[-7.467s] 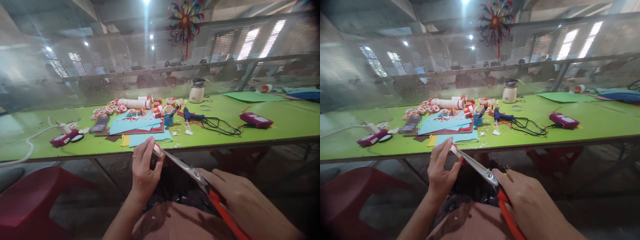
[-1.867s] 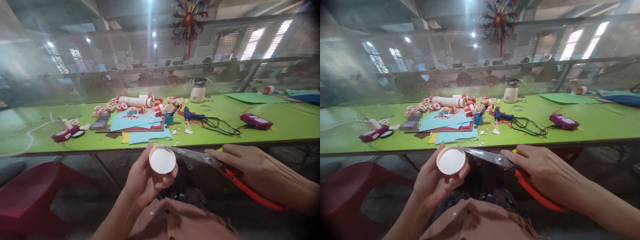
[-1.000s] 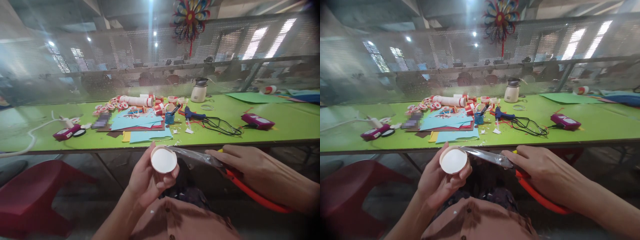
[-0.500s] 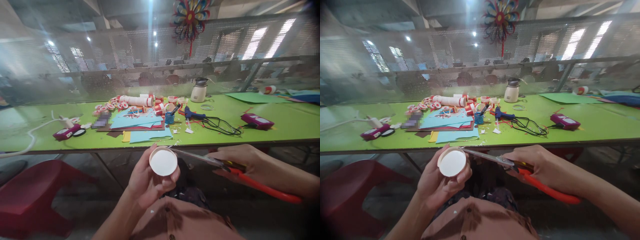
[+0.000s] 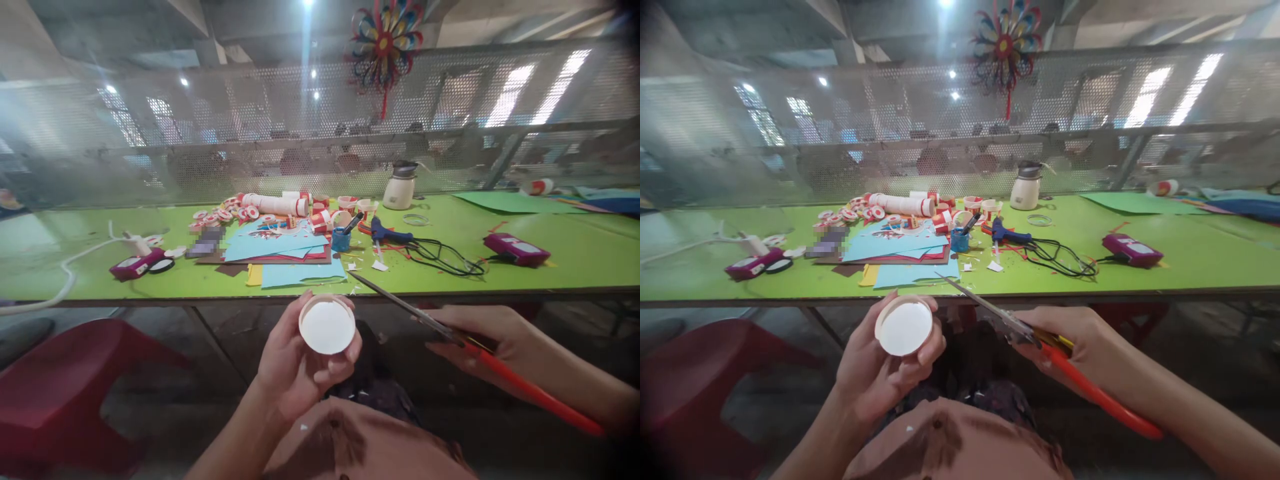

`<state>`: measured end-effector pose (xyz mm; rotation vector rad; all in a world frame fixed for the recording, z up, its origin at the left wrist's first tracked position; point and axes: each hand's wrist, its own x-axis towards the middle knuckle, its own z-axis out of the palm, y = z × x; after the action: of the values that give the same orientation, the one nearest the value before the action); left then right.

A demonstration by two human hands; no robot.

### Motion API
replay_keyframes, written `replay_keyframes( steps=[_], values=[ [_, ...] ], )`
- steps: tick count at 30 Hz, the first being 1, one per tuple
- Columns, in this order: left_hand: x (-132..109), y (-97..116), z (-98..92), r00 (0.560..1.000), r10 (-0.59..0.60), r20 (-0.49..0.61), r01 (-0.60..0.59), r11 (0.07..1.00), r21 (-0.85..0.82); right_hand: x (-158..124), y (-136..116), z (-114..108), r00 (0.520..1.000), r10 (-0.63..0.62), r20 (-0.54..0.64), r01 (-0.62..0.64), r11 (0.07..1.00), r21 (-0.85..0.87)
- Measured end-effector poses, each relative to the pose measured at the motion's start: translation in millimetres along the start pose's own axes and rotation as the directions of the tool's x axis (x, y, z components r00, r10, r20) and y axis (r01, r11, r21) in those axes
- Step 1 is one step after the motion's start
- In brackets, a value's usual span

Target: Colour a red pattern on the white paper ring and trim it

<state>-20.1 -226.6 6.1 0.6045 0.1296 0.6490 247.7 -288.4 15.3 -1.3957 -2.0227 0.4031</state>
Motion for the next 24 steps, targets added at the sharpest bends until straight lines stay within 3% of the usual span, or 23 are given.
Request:
replay_keyframes(
  steps=[2, 6, 11, 14, 19, 21, 24],
  values=[
    [0, 1, -0.5, 1.0, 0.01, -0.008, -0.009, 1.0, 0.011, 2, -4, 3, 0.998, 0.06, 0.031, -0.06, 0.998, -0.015],
    [-1, 2, -1.8, 0.993, 0.084, -0.079, -0.075, 0.992, 0.105, 9, -6, 10, 0.989, 0.139, -0.057, -0.139, 0.99, 0.003],
    [-2, 2, -2.1, 0.985, 0.154, -0.077, -0.108, 0.903, 0.417, 14, -21, 12, 0.971, 0.194, -0.141, -0.181, 0.979, 0.097],
    [-1, 4, -2.6, 0.974, 0.22, -0.055, -0.133, 0.751, 0.647, 23, -36, 10, 0.972, 0.231, -0.052, -0.217, 0.957, 0.194],
    [-1, 3, -2.1, 0.975, 0.222, 0.01, -0.137, 0.568, 0.812, 40, -54, 18, 0.993, 0.12, 0.014, -0.113, 0.875, 0.472],
    [-1, 1, -1.6, 0.966, 0.256, 0.037, -0.144, 0.417, 0.897, 45, -60, 23, 0.994, 0.1, 0.044, -0.107, 0.811, 0.575],
    [-2, -1, -0.9, 0.924, 0.361, 0.13, -0.162, 0.06, 0.985, 48, -66, 31, 0.99, 0.118, 0.081, -0.142, 0.746, 0.65]
  ],
)
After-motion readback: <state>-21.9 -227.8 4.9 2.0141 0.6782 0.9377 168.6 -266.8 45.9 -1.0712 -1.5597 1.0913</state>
